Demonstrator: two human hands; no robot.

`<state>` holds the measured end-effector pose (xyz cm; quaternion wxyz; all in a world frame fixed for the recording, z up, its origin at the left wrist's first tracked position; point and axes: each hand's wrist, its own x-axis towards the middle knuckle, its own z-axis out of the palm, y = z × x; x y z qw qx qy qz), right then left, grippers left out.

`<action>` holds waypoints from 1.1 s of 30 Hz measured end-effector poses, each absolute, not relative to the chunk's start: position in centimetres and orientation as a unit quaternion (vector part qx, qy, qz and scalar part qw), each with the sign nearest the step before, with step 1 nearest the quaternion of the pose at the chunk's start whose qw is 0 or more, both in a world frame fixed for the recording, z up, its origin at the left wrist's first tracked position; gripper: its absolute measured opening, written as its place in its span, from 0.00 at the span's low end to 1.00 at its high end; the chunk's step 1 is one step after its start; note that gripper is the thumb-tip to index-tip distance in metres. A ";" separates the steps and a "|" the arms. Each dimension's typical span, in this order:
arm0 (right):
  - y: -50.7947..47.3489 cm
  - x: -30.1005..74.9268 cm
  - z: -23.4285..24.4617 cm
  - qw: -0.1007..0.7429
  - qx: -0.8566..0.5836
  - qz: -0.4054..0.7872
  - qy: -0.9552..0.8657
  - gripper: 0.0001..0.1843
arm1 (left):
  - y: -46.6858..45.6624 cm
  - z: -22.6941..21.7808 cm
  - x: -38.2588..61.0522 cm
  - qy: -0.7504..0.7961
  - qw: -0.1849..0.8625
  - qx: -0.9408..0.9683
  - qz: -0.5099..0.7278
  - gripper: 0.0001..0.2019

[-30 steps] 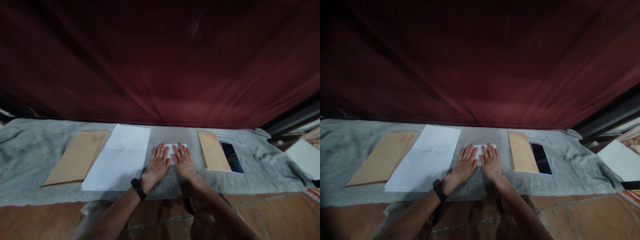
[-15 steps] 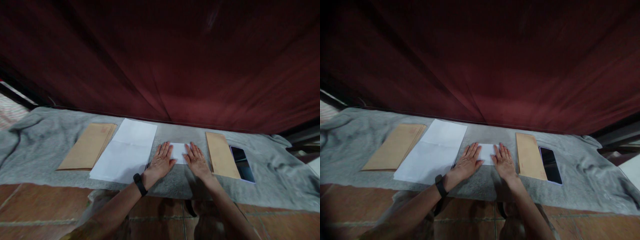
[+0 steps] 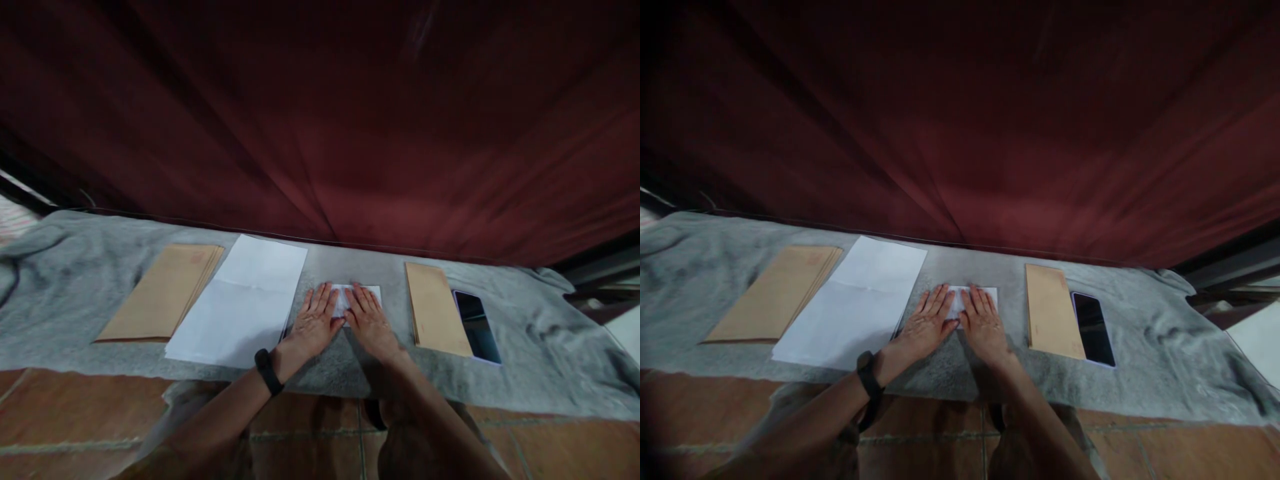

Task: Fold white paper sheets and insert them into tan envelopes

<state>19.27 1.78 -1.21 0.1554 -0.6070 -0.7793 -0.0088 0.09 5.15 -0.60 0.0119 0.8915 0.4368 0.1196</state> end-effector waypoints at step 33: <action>1.8 21.4 -0.1 0.080 -0.642 0.136 -0.751 0.38 | -1.6 0.3 -2.3 0.389 0.016 0.918 0.079 0.34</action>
